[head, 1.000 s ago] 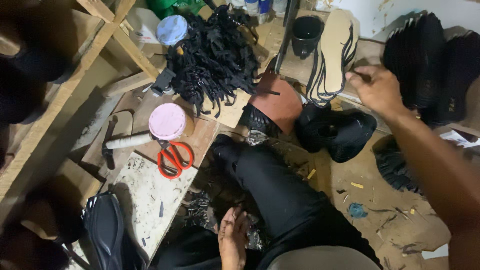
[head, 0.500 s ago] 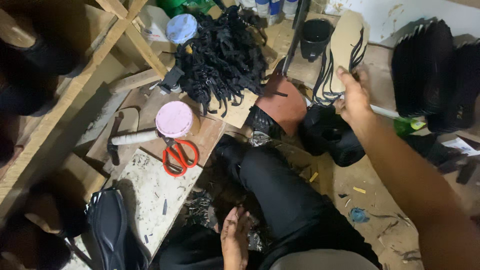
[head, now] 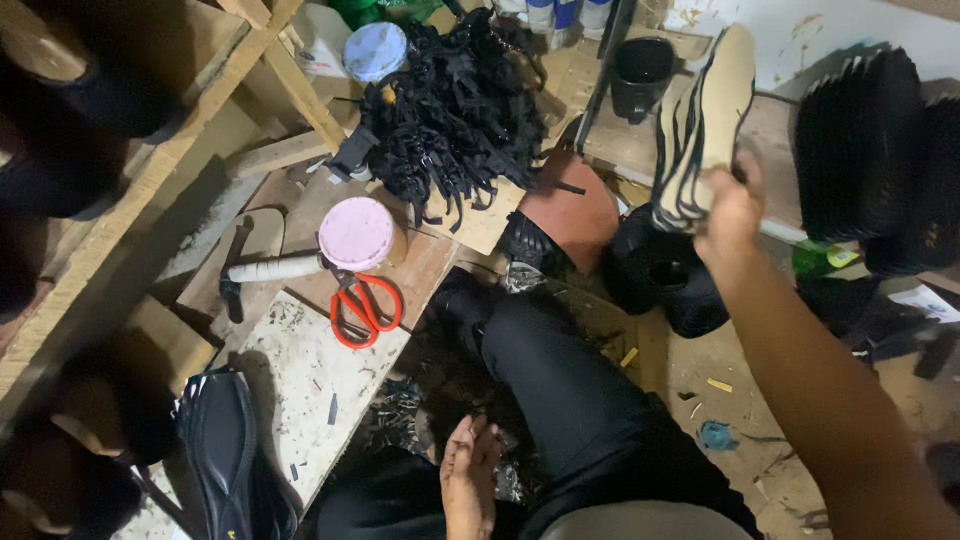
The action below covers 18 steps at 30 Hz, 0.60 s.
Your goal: The person sits on the floor of a shoe workshop and sorts stacks of beige insoles and black sandal soles, pairing and aligning them by type and color. They fan through the stacks, match pieces together, and place the sorted piles on the workbench and shelf.
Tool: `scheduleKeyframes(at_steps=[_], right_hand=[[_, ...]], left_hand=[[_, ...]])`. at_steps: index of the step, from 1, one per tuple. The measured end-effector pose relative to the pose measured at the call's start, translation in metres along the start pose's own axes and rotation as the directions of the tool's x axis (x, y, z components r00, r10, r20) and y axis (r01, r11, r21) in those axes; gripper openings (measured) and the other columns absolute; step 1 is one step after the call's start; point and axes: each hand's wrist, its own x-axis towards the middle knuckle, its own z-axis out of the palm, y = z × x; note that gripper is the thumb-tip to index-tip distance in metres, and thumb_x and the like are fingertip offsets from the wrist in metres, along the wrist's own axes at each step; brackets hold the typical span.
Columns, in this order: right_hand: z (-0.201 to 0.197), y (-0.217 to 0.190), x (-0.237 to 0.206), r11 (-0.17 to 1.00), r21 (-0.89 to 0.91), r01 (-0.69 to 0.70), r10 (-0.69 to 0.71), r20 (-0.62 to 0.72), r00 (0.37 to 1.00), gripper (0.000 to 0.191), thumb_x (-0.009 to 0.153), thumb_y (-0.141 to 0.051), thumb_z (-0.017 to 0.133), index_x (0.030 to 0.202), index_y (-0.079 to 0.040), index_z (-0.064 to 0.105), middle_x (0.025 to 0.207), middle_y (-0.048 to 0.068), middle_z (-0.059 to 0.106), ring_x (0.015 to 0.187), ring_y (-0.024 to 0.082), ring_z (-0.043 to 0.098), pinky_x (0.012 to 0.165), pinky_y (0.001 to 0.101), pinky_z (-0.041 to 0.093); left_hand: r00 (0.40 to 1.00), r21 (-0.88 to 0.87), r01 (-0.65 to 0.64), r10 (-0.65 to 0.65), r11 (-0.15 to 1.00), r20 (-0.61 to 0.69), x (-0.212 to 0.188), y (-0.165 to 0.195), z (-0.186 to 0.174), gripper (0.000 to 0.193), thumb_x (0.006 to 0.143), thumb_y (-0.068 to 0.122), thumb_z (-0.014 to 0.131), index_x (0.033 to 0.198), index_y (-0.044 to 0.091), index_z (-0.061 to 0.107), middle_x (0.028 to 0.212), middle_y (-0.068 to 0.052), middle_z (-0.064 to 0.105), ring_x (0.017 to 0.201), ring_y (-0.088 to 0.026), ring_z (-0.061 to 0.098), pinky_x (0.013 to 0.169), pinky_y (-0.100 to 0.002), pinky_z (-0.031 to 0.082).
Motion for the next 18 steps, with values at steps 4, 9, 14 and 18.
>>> scheduleKeyframes(at_steps=[4,9,14,18], right_hand=[[-0.037,-0.012,-0.033,0.988,-0.015,-0.156,0.156,0.036,0.987,0.037,0.094,-0.002,0.06,0.127,0.003,0.046,0.106,0.009,0.061,0.095,0.021,0.068,0.081,0.0333,0.059],[-0.041,-0.033,-0.053,0.962,-0.02,-0.271,0.269,-0.074,0.96,0.057,0.087,-0.008,0.059,0.143,-0.006,0.05,0.121,0.006,0.069,0.109,0.019,0.068,0.096,0.0321,0.056],[-0.021,-0.031,-0.052,0.948,0.031,-0.318,0.317,0.019,0.948,0.053,0.09,-0.009,0.066,0.141,-0.003,0.054,0.123,0.008,0.07,0.11,0.021,0.071,0.098,0.0346,0.06],[-0.014,-0.026,-0.053,0.972,0.045,-0.229,0.225,0.079,0.971,0.05,0.092,-0.002,0.07,0.139,-0.004,0.055,0.121,0.008,0.068,0.106,0.021,0.07,0.091,0.0359,0.061]], left_hand=[[0.996,-0.01,-0.037,0.038,0.999,0.079,0.002,-0.002,-0.001,0.052,0.095,0.031,0.059,0.138,0.001,0.056,0.138,-0.019,0.063,0.123,-0.035,0.063,0.107,-0.05,0.048],[0.993,0.084,-0.031,0.021,0.996,0.119,-0.004,0.001,0.013,0.057,0.095,0.036,0.06,0.141,0.003,0.055,0.139,-0.018,0.063,0.124,-0.033,0.063,0.106,-0.047,0.047],[0.986,0.085,-0.052,0.038,0.995,0.159,-0.007,0.002,0.03,0.058,0.094,0.037,0.059,0.141,0.003,0.054,0.139,-0.018,0.064,0.124,-0.031,0.063,0.103,-0.045,0.047],[0.977,0.021,-0.095,0.089,0.995,0.196,-0.011,0.002,0.032,0.058,0.095,0.034,0.061,0.142,0.001,0.053,0.139,-0.019,0.062,0.123,-0.032,0.062,0.1,-0.044,0.048]])
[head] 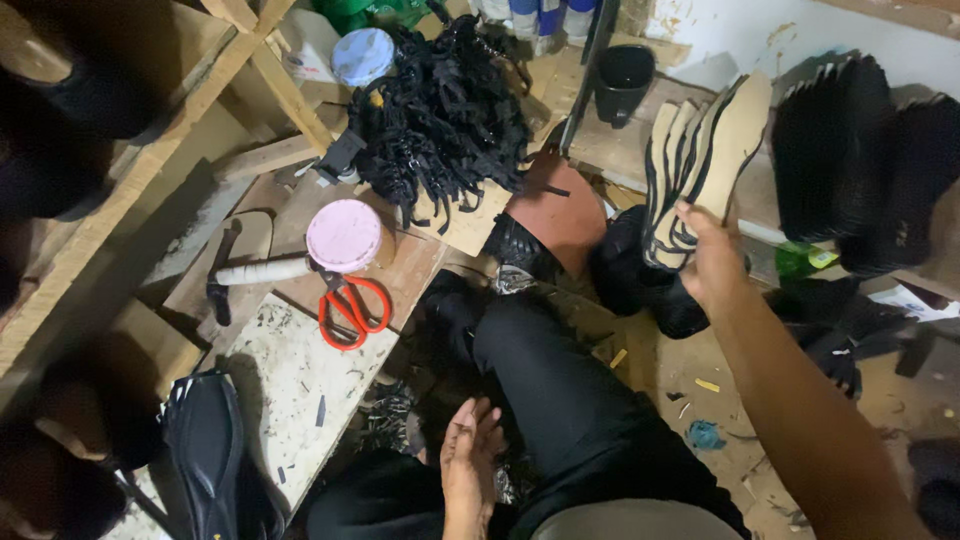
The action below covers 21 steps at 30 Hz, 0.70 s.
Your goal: The person sits on the floor of a shoe workshop and sorts stacks of beige insoles and black sandal soles, pairing and aligning them by type and color. They fan through the stacks, match pieces together, and place the sorted piles on the workbench and shelf.
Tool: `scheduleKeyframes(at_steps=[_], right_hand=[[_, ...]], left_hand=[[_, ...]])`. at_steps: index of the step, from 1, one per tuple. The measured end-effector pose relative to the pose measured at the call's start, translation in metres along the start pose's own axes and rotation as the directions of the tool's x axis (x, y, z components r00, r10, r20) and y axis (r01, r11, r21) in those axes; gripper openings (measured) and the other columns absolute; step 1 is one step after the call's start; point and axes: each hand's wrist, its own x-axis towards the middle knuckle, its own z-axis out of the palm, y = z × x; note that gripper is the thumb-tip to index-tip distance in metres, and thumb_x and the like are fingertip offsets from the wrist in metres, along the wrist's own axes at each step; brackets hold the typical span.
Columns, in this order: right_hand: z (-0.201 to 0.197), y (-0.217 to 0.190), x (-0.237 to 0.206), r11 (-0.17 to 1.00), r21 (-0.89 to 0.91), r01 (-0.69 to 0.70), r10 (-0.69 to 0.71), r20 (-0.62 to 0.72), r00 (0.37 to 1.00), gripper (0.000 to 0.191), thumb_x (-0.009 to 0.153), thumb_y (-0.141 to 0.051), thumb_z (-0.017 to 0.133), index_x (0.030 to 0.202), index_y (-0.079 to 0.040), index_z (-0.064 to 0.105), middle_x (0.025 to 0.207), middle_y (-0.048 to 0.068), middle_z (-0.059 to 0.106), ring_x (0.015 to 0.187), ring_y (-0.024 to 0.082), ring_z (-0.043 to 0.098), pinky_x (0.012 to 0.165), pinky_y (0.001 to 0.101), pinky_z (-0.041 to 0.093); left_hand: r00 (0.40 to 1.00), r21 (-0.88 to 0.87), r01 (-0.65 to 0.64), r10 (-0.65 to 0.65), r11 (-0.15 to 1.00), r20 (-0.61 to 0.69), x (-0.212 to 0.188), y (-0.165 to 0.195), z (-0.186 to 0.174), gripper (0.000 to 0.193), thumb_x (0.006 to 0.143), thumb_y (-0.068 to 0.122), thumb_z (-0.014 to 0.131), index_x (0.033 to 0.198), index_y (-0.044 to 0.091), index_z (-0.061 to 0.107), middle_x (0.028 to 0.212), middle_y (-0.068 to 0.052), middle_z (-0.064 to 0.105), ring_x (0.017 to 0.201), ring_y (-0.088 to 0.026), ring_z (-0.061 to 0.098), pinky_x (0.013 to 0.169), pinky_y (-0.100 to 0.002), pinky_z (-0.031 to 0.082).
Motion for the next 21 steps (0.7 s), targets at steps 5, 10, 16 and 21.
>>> scheduleKeyframes(at_steps=[5,10,16,21], right_hand=[[0.004,-0.001,-0.034,0.989,-0.097,-0.11,0.095,-0.144,0.985,0.048,0.09,-0.005,0.067,0.136,-0.008,0.056,0.117,0.007,0.07,0.101,0.021,0.073,0.087,0.0396,0.063],[0.029,0.03,-0.137,0.918,-0.325,-0.227,0.267,0.083,0.96,0.086,0.07,0.002,0.067,0.151,-0.011,0.042,0.124,0.012,0.064,0.104,0.024,0.066,0.086,0.0408,0.058],[0.108,0.052,-0.186,0.77,-0.627,-0.116,0.591,0.635,0.497,0.086,0.076,-0.002,0.077,0.154,-0.006,0.04,0.147,0.011,0.057,0.133,0.02,0.053,0.107,0.0314,0.042],[0.189,0.053,-0.208,0.615,-0.68,0.399,0.334,0.683,0.649,0.076,0.069,-0.016,0.086,0.137,0.0,0.056,0.127,0.013,0.063,0.113,0.024,0.065,0.094,0.0341,0.053]], left_hand=[[1.0,0.014,-0.018,0.018,1.0,-0.022,-0.009,0.021,0.011,0.061,0.095,0.038,0.059,0.144,0.001,0.052,0.143,-0.02,0.059,0.126,-0.033,0.06,0.1,-0.045,0.048],[0.954,-0.063,-0.148,0.159,0.987,0.252,-0.01,0.048,0.044,0.084,0.089,0.052,0.066,0.152,0.004,0.037,0.153,-0.022,0.05,0.137,-0.034,0.054,0.11,-0.046,0.044],[0.794,-0.391,0.042,0.206,0.919,0.572,0.01,0.07,0.049,0.108,0.076,0.062,0.082,0.153,-0.001,0.039,0.155,-0.02,0.048,0.142,-0.032,0.05,0.121,-0.05,0.04],[0.857,-0.526,-0.01,0.279,0.85,0.434,0.019,0.088,0.001,0.098,0.078,0.051,0.088,0.148,-0.007,0.049,0.141,-0.021,0.062,0.129,-0.034,0.062,0.114,-0.049,0.047]])
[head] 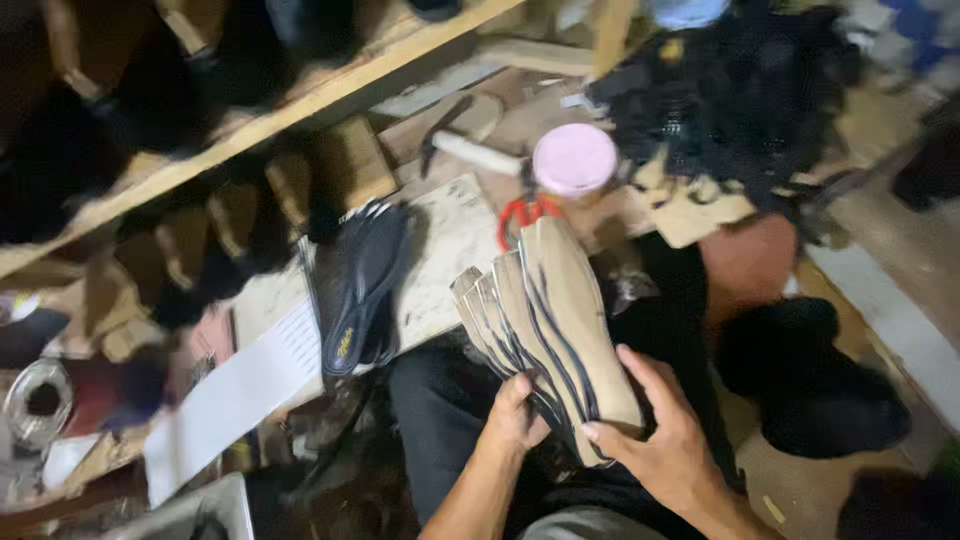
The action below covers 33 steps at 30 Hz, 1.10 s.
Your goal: The person sits on the floor of a shoe workshop and sorts stacks of beige insoles and black sandal soles, pairing and aligning them by type and color. They fan through the stacks, match pieces together, and place the sorted piles on the workbench and shelf.
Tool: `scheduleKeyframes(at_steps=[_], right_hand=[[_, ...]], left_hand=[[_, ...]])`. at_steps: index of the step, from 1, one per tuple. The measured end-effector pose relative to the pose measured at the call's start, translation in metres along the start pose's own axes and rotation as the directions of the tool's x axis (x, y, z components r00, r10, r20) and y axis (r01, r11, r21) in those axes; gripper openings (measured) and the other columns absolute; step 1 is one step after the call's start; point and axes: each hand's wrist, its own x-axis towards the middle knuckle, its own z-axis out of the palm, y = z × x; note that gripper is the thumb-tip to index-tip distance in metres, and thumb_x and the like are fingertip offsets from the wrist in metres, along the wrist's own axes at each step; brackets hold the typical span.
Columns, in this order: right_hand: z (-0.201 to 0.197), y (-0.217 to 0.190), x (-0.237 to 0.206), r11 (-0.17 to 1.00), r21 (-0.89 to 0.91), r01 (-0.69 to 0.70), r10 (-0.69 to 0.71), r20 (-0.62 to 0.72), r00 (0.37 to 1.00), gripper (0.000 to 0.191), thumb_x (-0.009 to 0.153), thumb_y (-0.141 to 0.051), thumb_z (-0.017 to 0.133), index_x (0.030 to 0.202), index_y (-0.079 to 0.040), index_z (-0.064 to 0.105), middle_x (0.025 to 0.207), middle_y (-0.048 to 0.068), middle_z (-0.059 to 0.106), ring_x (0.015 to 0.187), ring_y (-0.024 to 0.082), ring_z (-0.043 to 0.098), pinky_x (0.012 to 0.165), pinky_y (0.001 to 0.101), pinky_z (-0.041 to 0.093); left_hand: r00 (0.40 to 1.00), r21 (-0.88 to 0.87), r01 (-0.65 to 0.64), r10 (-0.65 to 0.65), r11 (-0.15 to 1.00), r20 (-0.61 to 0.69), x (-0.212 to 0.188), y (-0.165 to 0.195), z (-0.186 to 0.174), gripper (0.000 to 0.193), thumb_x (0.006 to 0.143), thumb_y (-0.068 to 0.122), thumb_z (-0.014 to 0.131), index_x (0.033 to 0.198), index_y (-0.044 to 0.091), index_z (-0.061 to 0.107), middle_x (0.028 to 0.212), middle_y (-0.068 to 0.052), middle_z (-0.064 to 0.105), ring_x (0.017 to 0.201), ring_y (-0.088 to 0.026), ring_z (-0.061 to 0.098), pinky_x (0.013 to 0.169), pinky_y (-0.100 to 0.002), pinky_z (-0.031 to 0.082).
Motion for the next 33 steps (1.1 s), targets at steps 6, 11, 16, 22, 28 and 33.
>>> scheduleKeyframes(at_steps=[6,11,16,22,28,33], right_hand=[[0.03,-0.031,0.026,0.951,-0.117,0.286,-0.274,0.109,0.955,0.061,0.075,-0.014,0.08,0.132,0.001,0.061,0.133,0.016,0.063,0.122,0.026,0.064,0.1,0.0332,0.051],[0.045,-0.026,0.031,0.955,0.296,0.02,-0.105,0.278,0.955,0.055,0.085,-0.006,0.072,0.137,0.002,0.057,0.138,0.015,0.064,0.124,0.022,0.063,0.102,0.0337,0.05],[0.065,-0.031,0.026,0.912,0.388,0.136,-0.214,0.164,0.963,0.052,0.088,-0.007,0.069,0.136,0.003,0.053,0.142,0.016,0.054,0.129,0.024,0.059,0.106,0.0342,0.049],[0.089,-0.045,0.028,0.917,-0.113,0.383,-0.371,0.116,0.921,0.053,0.073,-0.011,0.084,0.12,0.001,0.064,0.131,0.018,0.064,0.115,0.03,0.068,0.096,0.0358,0.055],[0.095,-0.037,0.059,0.937,0.011,0.349,-0.349,0.092,0.933,0.052,0.076,-0.01,0.083,0.123,0.002,0.064,0.132,0.018,0.065,0.122,0.032,0.065,0.102,0.0386,0.051],[0.097,-0.027,0.134,0.832,-0.322,0.452,-0.486,-0.032,0.873,0.051,0.079,-0.013,0.085,0.123,0.002,0.066,0.132,0.02,0.066,0.122,0.035,0.064,0.105,0.0422,0.05]], left_hand=[[0.986,-0.015,-0.138,0.136,0.99,-0.095,-0.027,0.028,-0.03,0.08,0.078,0.038,0.089,0.139,-0.003,0.056,0.133,-0.017,0.066,0.124,-0.032,0.064,0.112,-0.048,0.05],[0.979,-0.141,-0.201,0.194,0.969,-0.065,-0.044,0.052,-0.043,0.075,0.079,0.036,0.089,0.136,-0.002,0.06,0.13,-0.017,0.068,0.122,-0.033,0.065,0.113,-0.049,0.05],[0.974,-0.118,-0.219,0.21,0.969,-0.08,-0.052,0.058,-0.047,0.076,0.076,0.034,0.089,0.137,0.0,0.06,0.131,-0.015,0.069,0.122,-0.032,0.065,0.112,-0.048,0.049],[0.964,-0.121,-0.256,0.244,0.959,-0.102,-0.054,0.057,-0.048,0.077,0.078,0.034,0.088,0.139,-0.003,0.057,0.133,-0.018,0.066,0.125,-0.034,0.063,0.116,-0.049,0.047],[0.937,-0.063,-0.337,0.328,0.939,-0.117,-0.073,0.084,-0.021,0.089,0.074,0.037,0.089,0.146,0.0,0.05,0.14,-0.019,0.06,0.129,-0.036,0.06,0.115,-0.05,0.048],[0.92,-0.045,-0.388,0.384,0.921,-0.079,-0.083,0.102,0.01,0.098,0.073,0.038,0.09,0.152,0.003,0.043,0.145,-0.017,0.056,0.131,-0.036,0.058,0.112,-0.053,0.049]])
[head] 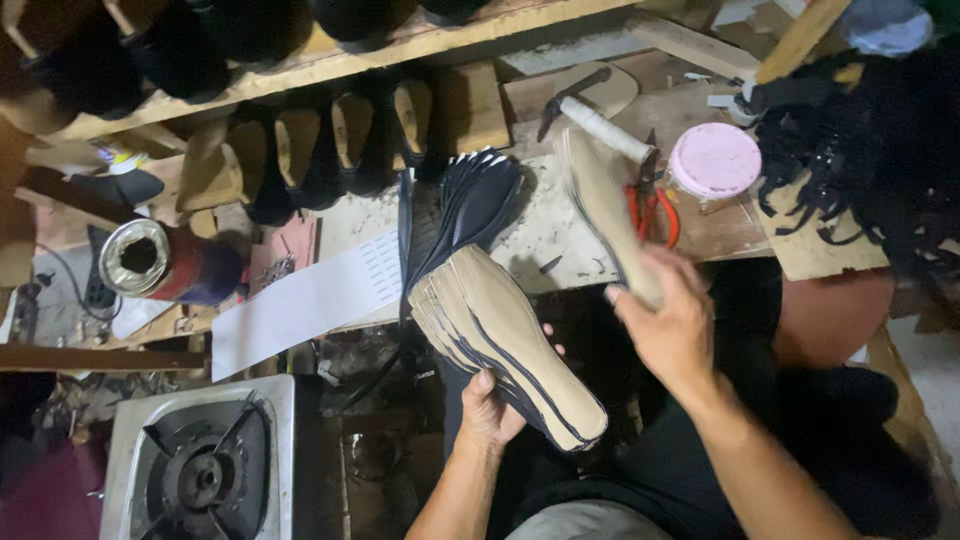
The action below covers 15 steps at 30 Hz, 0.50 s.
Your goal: The person sits on the floor of a shoe workshop and sorts stacks of beige insoles and black sandal soles, pairing and aligning them by type and color. They fan through the stacks, match pieces together, and place the sorted piles on the workbench and shelf.
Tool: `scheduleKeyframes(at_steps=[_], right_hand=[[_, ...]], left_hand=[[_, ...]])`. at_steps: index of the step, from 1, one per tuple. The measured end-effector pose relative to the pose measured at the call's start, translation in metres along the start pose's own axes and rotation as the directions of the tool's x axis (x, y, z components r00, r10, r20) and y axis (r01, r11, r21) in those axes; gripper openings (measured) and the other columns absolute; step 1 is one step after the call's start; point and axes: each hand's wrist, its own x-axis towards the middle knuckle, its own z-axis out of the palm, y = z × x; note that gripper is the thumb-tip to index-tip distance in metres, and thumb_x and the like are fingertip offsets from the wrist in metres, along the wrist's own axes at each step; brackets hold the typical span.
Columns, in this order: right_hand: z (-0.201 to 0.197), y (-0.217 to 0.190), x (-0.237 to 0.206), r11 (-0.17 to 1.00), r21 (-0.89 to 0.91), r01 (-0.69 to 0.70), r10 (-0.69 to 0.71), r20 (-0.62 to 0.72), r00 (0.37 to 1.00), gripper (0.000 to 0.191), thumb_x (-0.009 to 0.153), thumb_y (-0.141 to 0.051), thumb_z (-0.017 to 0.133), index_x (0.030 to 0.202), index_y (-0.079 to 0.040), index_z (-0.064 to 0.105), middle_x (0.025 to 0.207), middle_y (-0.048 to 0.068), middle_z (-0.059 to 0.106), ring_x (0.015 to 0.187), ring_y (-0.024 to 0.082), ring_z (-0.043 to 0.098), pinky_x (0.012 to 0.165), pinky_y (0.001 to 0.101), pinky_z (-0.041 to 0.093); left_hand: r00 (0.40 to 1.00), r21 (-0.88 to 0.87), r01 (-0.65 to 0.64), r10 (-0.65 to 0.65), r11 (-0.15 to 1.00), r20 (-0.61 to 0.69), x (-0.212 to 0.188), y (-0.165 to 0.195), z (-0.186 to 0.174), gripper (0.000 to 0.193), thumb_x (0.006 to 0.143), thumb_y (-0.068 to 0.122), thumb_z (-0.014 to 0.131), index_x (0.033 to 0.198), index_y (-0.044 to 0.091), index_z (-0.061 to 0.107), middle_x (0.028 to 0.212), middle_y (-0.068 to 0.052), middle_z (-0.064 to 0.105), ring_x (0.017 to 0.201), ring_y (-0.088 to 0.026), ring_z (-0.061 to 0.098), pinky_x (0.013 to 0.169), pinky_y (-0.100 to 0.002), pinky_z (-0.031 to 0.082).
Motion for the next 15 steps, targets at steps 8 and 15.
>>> scheduleKeyframes(at_steps=[8,15], right_hand=[[0.002,-0.025,0.01,0.994,0.114,0.007,-0.017,0.087,0.996,0.047,0.083,-0.011,0.08,0.125,0.003,0.065,0.132,0.02,0.065,0.12,0.035,0.065,0.103,0.0408,0.052],[0.002,-0.077,-0.053,0.958,0.281,-0.063,-0.044,0.36,0.932,0.045,0.075,-0.014,0.084,0.114,0.001,0.069,0.128,0.016,0.067,0.115,0.028,0.069,0.094,0.0355,0.056]], left_hand=[[0.995,0.009,-0.071,0.072,0.997,-0.064,-0.005,0.011,-0.012,0.09,0.075,0.034,0.087,0.148,0.0,0.046,0.143,-0.015,0.058,0.129,-0.033,0.06,0.11,-0.051,0.05],[0.962,0.08,-0.128,0.143,0.989,-0.232,-0.007,-0.004,-0.052,0.061,0.084,0.021,0.081,0.136,-0.001,0.057,0.128,-0.017,0.067,0.118,-0.034,0.065,0.107,-0.052,0.05]])
